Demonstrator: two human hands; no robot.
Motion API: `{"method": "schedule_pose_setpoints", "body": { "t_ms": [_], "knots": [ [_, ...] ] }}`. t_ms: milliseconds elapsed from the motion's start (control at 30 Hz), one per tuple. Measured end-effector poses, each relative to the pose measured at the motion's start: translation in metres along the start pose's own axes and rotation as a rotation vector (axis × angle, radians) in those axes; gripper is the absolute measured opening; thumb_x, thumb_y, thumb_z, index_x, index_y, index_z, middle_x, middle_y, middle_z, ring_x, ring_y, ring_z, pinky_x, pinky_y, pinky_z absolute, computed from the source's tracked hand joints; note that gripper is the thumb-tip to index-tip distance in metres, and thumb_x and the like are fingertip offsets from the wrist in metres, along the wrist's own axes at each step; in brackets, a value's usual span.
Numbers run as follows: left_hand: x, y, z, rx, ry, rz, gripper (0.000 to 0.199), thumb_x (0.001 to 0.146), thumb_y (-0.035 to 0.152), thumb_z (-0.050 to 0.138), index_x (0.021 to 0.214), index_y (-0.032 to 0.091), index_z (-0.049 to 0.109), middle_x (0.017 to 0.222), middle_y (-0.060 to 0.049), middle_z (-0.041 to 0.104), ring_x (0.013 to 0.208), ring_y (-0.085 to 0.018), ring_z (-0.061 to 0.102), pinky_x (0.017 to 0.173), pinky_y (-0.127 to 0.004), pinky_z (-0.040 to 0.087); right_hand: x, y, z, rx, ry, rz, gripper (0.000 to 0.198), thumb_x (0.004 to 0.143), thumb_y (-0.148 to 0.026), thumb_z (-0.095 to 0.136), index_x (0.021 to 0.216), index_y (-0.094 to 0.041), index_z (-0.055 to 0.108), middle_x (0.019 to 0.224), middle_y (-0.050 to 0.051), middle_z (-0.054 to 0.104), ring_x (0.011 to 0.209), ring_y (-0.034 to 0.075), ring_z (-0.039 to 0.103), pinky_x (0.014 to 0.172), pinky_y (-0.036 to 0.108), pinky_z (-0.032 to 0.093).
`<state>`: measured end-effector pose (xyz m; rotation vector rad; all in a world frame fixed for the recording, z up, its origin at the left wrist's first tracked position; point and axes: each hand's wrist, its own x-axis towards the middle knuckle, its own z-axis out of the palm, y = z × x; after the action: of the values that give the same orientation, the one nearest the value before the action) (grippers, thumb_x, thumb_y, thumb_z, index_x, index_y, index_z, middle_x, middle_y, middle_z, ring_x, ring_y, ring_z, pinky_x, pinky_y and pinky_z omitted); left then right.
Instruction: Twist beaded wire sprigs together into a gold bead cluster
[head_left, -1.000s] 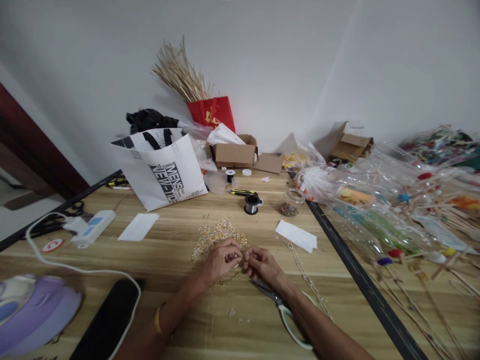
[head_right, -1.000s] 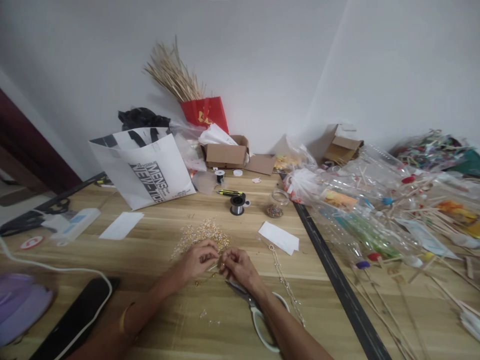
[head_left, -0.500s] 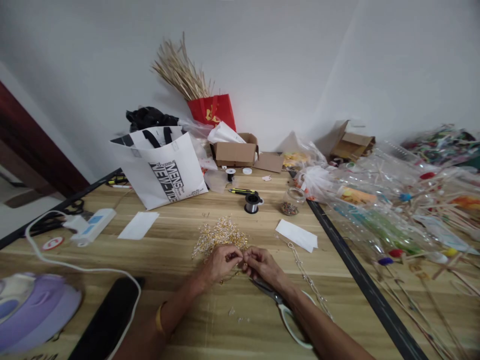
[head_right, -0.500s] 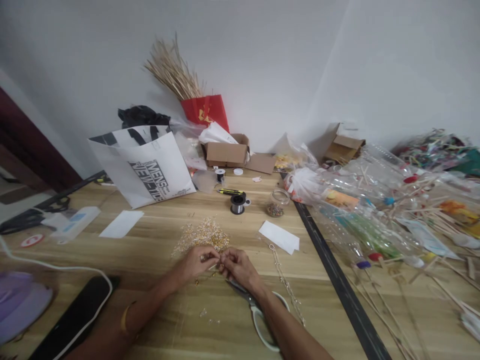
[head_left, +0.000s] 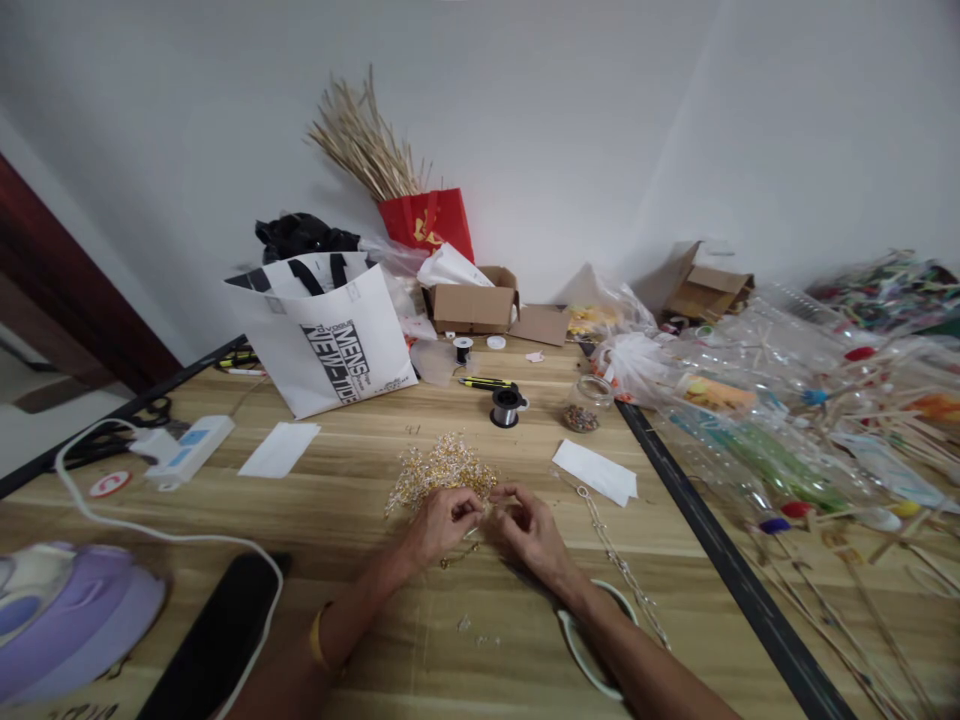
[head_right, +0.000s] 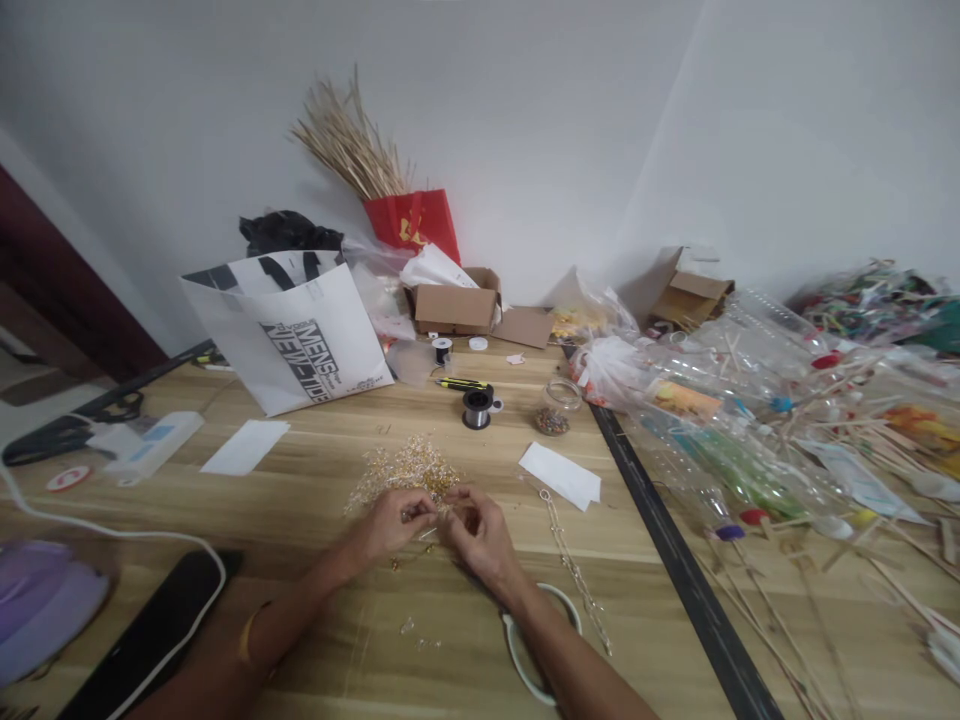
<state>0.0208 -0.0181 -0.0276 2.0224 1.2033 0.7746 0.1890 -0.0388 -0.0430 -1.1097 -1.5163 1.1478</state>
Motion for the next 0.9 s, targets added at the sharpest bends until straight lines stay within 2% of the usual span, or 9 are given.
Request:
{"method": "schedule_pose_setpoints", "body": {
  "t_ms": [100,267,400,667,733,833,900],
  "knots": [
    [0.000,0.001,0.000,-0.010,0.012,-0.008,0.011,0.072,0.014,0.054,0.068,0.014,0.065,0.063,-0.001,0.065,0.058,-0.011,0.056,0.055,-0.019,0.040,-0.002,-0.001,0.001,-0.137,-0.047,-0.059,0.028,0.077,-0.035,0.058,0.098,-0.017,0.055,0.052,-0.006,0.043,0.045,0.009,0.038,0.043,0.020,0.028],
    [0.000,0.004,0.000,-0.012,-0.013,-0.021,0.013,0.071,0.012,0.054,0.068,0.014,0.066,0.064,-0.001,0.066,0.059,-0.012,0.057,0.056,-0.019,0.041,0.000,0.000,0.001,-0.229,-0.112,-0.073,0.014,0.078,-0.028,0.055,0.085,-0.017,0.059,0.061,-0.003,0.049,0.052,0.010,0.042,0.050,0.021,0.032],
    [0.000,0.005,-0.001,-0.005,-0.033,-0.030,0.014,0.071,0.011,0.053,0.069,0.014,0.067,0.064,-0.001,0.066,0.059,-0.011,0.057,0.056,-0.019,0.041,0.001,0.003,0.000,-0.197,-0.136,-0.057,0.014,0.078,-0.028,0.053,0.071,-0.016,0.057,0.060,-0.003,0.046,0.057,0.011,0.040,0.053,0.021,0.031],
    [0.002,0.000,-0.004,-0.049,-0.021,0.004,0.013,0.076,0.016,0.054,0.078,0.015,0.066,0.073,-0.002,0.069,0.066,-0.013,0.061,0.063,-0.021,0.045,0.002,0.004,-0.001,-0.060,-0.175,0.010,0.022,0.080,-0.035,0.052,0.070,-0.016,0.055,0.058,-0.003,0.042,0.054,0.010,0.035,0.050,0.021,0.027],
    [0.002,-0.001,-0.005,-0.068,0.046,0.009,0.013,0.076,0.017,0.054,0.083,0.015,0.065,0.081,-0.004,0.069,0.073,-0.014,0.062,0.066,-0.023,0.047,0.004,0.004,-0.002,-0.009,-0.191,0.037,0.023,0.079,-0.036,0.053,0.069,-0.016,0.054,0.057,-0.004,0.041,0.053,0.009,0.034,0.049,0.021,0.026],
    [0.003,-0.002,-0.008,-0.016,0.280,0.050,0.019,0.074,0.019,0.057,0.092,0.016,0.063,0.098,-0.009,0.065,0.093,-0.020,0.058,0.075,-0.029,0.047,0.006,0.007,-0.003,0.083,-0.188,0.088,0.025,0.076,-0.039,0.056,0.068,-0.017,0.053,0.055,-0.004,0.041,0.050,0.009,0.033,0.047,0.021,0.025],
    [0.004,-0.003,-0.010,0.029,0.421,0.068,0.018,0.074,0.020,0.058,0.091,0.017,0.062,0.099,-0.009,0.063,0.097,-0.021,0.055,0.081,-0.032,0.045,0.008,0.009,-0.003,0.135,-0.163,0.106,0.028,0.074,-0.043,0.058,0.067,-0.017,0.053,0.054,-0.004,0.042,0.049,0.008,0.033,0.046,0.021,0.026]
  ]
}}
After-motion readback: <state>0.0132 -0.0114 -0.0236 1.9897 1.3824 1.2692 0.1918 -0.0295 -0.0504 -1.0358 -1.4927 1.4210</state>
